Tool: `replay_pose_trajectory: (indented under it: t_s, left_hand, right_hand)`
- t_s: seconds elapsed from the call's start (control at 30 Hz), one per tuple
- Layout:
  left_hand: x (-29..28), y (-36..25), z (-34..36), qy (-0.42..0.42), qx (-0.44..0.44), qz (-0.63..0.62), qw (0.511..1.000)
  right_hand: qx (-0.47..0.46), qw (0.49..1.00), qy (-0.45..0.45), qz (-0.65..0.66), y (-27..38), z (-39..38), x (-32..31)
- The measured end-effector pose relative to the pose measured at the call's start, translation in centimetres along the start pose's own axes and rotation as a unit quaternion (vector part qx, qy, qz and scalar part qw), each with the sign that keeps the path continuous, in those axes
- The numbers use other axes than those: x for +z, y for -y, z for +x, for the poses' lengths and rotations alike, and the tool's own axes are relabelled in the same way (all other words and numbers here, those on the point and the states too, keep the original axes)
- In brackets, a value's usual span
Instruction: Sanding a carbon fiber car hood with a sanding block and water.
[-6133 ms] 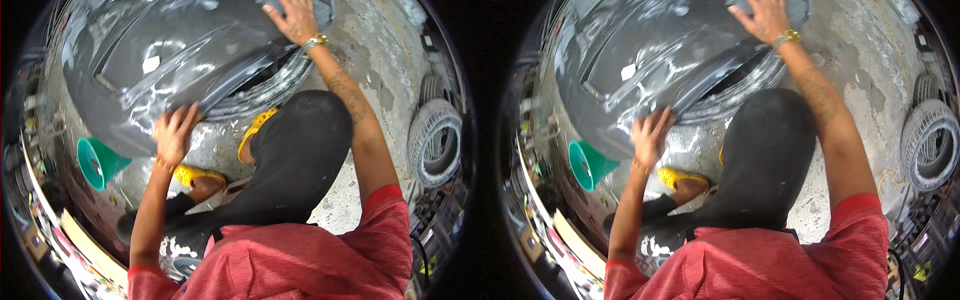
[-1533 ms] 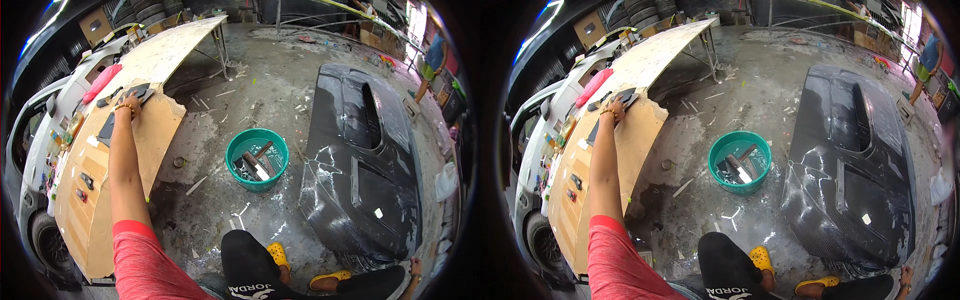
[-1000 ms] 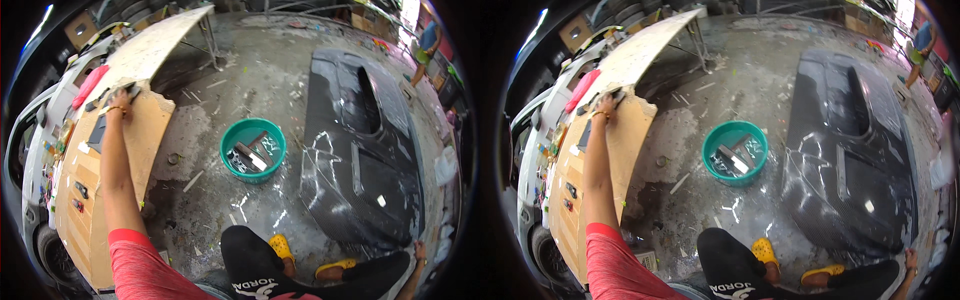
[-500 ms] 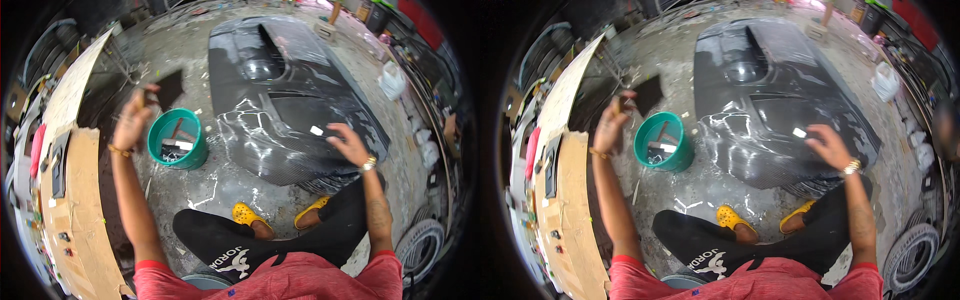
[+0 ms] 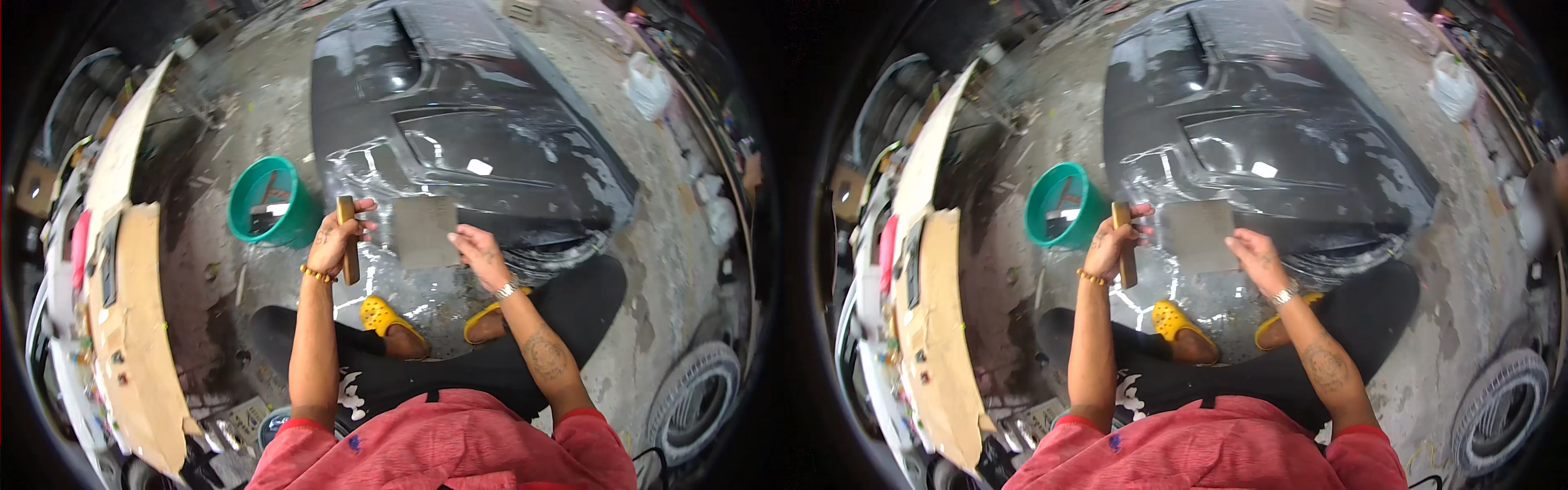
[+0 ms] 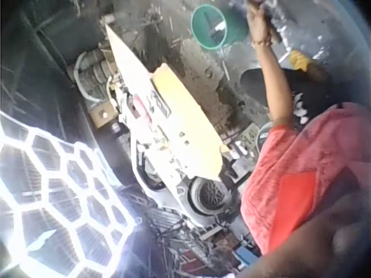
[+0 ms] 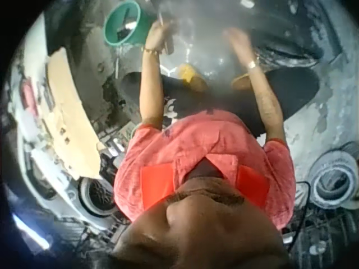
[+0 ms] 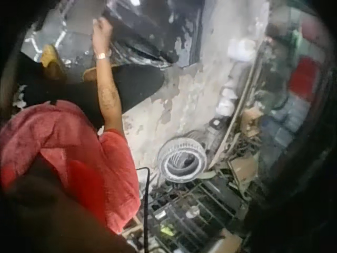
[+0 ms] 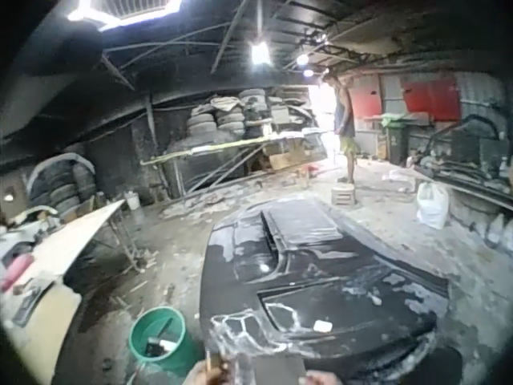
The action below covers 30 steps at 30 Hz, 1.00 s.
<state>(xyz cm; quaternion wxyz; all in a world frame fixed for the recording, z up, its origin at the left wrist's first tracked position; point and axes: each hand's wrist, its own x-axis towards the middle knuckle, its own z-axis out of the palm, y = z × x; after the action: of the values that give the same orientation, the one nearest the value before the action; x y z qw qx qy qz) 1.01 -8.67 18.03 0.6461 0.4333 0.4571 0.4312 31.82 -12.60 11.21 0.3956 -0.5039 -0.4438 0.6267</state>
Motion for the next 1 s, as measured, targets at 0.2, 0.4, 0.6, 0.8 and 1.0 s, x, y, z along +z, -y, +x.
replay_pose_trajectory:
  t_s: [0.2, 0.4, 0.6, 0.8, 1.0]
  left_hand:
    - [-16.2, 3.5, 3.8, -0.286, 0.065, 0.599, 0.746]
    - [-26.9, 8.8, 6.0, -0.210, -0.153, 0.729, 0.633]
    - [-25.8, 10.1, 4.8, -0.267, -0.064, 0.701, 0.659]
    - [-23.4, 9.4, 2.5, -0.205, -0.095, 0.712, 0.665]
    - [-21.1, 10.0, -0.5, -0.151, -0.099, 0.722, 0.667]
  right_hand:
    - [-0.034, 0.998, 0.006, 0.062, -0.1, 0.3, -0.1]
    - [-0.065, 0.996, -0.053, -0.003, -1.0, 1.4, -1.6]
    - [-0.014, 0.997, -0.042, 0.060, -1.9, 2.3, -1.8]
    - [-0.041, 0.998, -0.032, 0.031, -2.0, 3.1, -0.6]
    - [-0.082, 0.990, -0.014, -0.111, -1.5, 2.7, 1.0]
